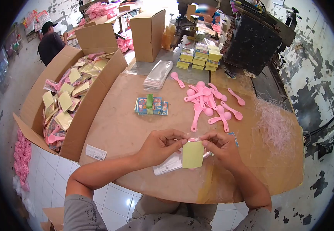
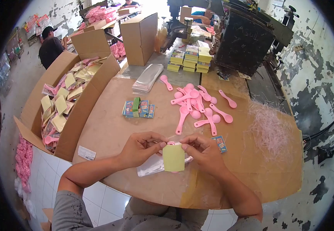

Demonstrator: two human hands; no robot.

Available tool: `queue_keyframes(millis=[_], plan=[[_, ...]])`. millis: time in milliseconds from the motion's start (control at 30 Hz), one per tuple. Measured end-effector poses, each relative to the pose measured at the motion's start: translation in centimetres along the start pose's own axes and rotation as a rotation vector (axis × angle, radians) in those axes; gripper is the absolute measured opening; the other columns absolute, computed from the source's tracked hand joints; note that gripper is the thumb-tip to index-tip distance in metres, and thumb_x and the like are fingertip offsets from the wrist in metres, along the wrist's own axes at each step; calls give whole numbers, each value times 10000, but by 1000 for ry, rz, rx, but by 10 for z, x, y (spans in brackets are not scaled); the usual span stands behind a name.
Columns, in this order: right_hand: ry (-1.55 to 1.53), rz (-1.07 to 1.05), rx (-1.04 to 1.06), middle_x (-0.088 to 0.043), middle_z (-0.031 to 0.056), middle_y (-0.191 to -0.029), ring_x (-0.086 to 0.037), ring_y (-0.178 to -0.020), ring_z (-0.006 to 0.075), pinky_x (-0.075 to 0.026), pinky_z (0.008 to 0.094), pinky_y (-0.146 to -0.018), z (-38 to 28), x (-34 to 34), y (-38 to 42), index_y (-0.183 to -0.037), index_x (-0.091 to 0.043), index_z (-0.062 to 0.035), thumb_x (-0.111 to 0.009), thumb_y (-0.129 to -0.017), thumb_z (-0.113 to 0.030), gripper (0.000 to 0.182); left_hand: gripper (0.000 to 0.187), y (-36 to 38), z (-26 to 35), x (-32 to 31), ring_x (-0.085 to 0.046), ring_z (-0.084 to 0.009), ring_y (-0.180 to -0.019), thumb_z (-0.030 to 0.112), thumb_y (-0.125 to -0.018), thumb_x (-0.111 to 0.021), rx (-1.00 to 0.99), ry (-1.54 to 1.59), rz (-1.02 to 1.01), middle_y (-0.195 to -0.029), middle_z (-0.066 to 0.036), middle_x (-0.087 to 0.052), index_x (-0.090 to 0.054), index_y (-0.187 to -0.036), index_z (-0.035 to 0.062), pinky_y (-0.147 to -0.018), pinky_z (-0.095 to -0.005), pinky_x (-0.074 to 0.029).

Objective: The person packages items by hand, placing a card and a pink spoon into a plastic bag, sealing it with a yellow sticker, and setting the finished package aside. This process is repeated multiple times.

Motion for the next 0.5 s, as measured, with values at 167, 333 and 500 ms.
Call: queue_keyframes(millis=[167,333,500], plan=[[-3,6,69,-714,39,-1039,-662,-912,84,-542,254,-790,0,-2,-1,-1152,-688,-2,-698,-981,-54,178,252,0,1,0,-729,-130,-960,92,-1018,-678,-34,-30,-4,-1072,-103,-756,-671,-1230,-46,-803,-279,-621],[-19,27,57,-715,17,-1029,-650,-896,68,-524,240,-774,0,3,-1,-1143,-717,-19,-696,-982,-48,165,205,1,7,0,-728,-119,-917,63,-1006,-685,-130,-51,42,-1055,-92,-764,-704,-1188,-31,-782,-266,-613],[12,-12,128,-712,34,-1073,-653,-915,77,-524,242,-775,-5,6,-3,-1109,-747,-6,-696,-972,-28,147,185,-1,16,7,-722,-97,-859,23,-984,-692,-262,-284,-1,-1032,-90,-775,-742,-1161,12,-762,-253,-608]])
Point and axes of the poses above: each hand's wrist, its own y-axis away from the middle knuckle, its own x-axis out of the back of the hand, z = x × y, the point moved 5 cm from there along -y, towards the middle knuckle
